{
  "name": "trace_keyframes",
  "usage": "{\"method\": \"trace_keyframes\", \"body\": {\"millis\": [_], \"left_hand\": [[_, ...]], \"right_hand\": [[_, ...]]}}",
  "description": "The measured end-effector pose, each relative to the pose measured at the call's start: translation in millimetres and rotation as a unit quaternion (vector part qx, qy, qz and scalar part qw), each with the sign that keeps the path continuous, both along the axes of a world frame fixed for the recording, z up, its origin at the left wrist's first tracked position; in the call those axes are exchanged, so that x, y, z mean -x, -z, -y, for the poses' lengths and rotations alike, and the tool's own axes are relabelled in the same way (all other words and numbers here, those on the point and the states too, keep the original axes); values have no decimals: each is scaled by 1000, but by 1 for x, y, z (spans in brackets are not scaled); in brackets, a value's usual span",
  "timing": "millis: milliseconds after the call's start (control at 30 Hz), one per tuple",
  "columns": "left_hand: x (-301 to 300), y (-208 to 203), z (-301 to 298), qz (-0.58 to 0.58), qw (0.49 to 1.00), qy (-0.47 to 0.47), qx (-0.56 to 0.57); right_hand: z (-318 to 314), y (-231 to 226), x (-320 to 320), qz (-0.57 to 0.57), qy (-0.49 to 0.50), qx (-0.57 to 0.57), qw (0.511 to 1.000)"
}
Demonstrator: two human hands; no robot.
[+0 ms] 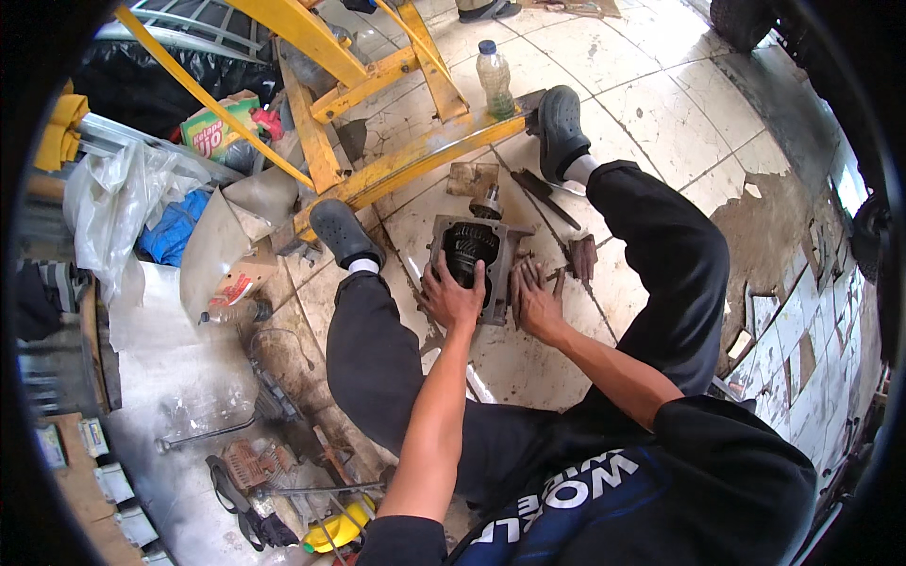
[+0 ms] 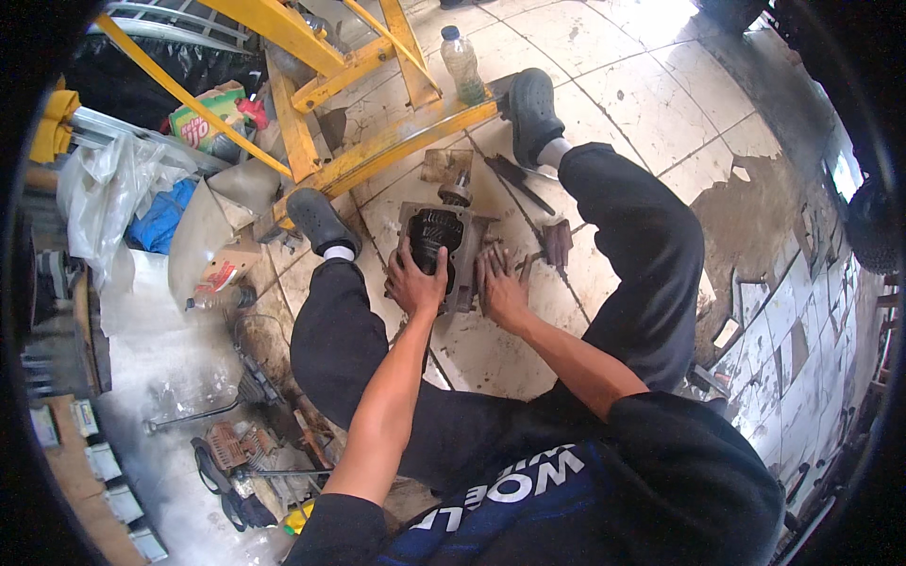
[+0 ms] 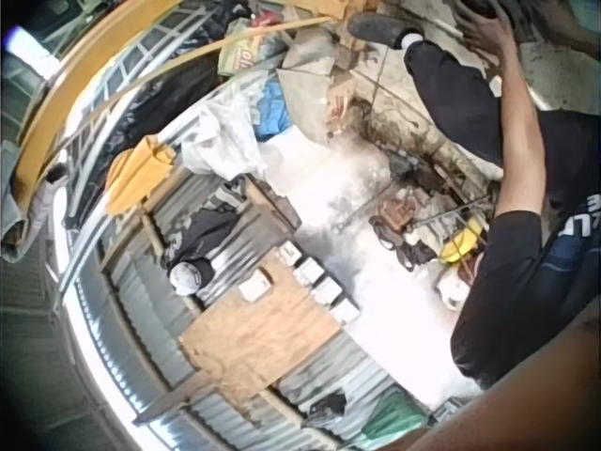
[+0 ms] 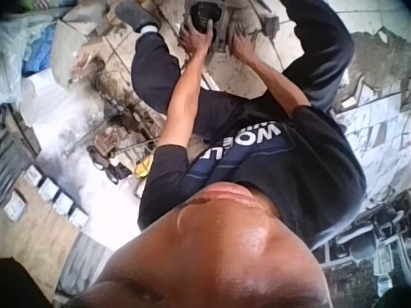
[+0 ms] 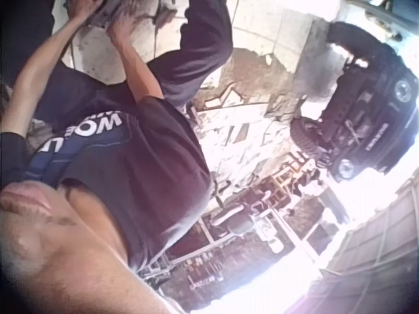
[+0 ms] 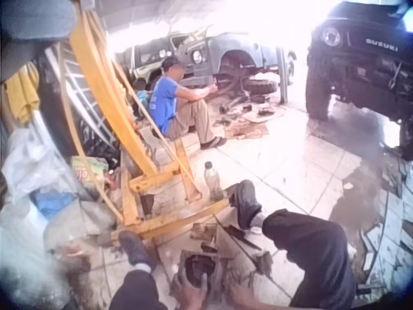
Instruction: The person sits on the floor and cleans a mechanical engine part using a rag. They wipe the exterior and interior surfaces of the part, occasionally turning it over to access different areas.
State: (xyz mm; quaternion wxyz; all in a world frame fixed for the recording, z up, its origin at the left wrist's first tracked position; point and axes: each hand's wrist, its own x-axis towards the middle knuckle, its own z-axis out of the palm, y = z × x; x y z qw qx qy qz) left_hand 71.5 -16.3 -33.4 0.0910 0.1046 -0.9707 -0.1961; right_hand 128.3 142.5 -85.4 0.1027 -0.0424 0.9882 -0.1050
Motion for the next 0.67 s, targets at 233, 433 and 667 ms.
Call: {"method": "trace_keyframes", "body": {"millis": [233, 433, 667], "left_hand": [[4, 1, -2, -6, 999, 8, 35], [3, 0, 9, 24, 999, 17, 41], [9, -1, 16, 61, 996, 56, 32]], "right_hand": [[2, -31, -6, 24, 52, 87, 995], [-31, -28, -26, 315, 172, 102, 928], [-37, 20, -51, 368, 228, 65, 899]]}}
